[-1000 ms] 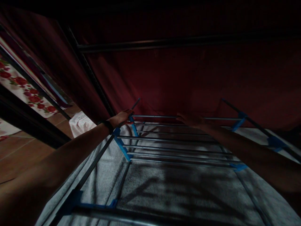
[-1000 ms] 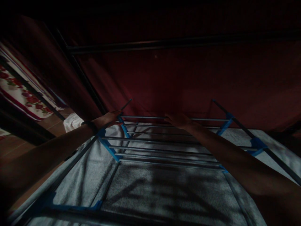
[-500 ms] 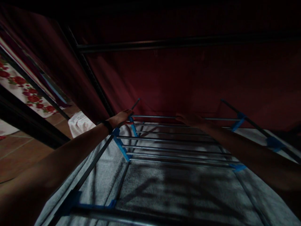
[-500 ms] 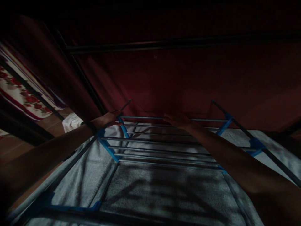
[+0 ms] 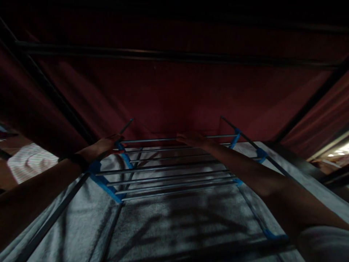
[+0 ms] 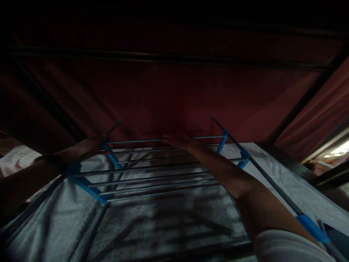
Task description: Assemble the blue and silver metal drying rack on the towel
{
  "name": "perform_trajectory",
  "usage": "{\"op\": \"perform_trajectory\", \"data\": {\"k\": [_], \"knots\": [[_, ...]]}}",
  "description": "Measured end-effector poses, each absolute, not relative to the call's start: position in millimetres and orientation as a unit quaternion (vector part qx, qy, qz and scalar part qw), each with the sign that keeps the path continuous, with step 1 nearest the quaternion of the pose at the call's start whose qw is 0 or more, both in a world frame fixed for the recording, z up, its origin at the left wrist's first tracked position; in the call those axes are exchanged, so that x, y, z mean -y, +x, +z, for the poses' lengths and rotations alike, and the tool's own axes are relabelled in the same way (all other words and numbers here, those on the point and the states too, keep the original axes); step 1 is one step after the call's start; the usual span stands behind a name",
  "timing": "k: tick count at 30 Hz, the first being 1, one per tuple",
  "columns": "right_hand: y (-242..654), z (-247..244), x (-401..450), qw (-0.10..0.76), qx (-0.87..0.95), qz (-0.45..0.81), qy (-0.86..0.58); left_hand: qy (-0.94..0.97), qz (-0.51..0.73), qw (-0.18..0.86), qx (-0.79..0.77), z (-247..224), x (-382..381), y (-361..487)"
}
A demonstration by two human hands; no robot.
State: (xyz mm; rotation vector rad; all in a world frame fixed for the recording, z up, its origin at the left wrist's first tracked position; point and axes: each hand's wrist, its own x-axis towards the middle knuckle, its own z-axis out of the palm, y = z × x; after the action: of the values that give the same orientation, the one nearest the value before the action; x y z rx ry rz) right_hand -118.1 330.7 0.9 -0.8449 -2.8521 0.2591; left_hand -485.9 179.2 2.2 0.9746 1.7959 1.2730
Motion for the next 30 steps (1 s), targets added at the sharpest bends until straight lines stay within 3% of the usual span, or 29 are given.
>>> {"op": "perform_trajectory", "data": {"k": [19,30], "knots": [[-119.9,0.8,-336.3,0.092,0.956,0.134,-0.243,0.323,0.516,0.382,-0.695,10.8,-176.4,-472.9],[-119.2,3.4,-326.2,0.072,0.956,0.072,-0.274,0.375,0.518,0.386,-0.665,2.0,-175.9,-486.5]]}}
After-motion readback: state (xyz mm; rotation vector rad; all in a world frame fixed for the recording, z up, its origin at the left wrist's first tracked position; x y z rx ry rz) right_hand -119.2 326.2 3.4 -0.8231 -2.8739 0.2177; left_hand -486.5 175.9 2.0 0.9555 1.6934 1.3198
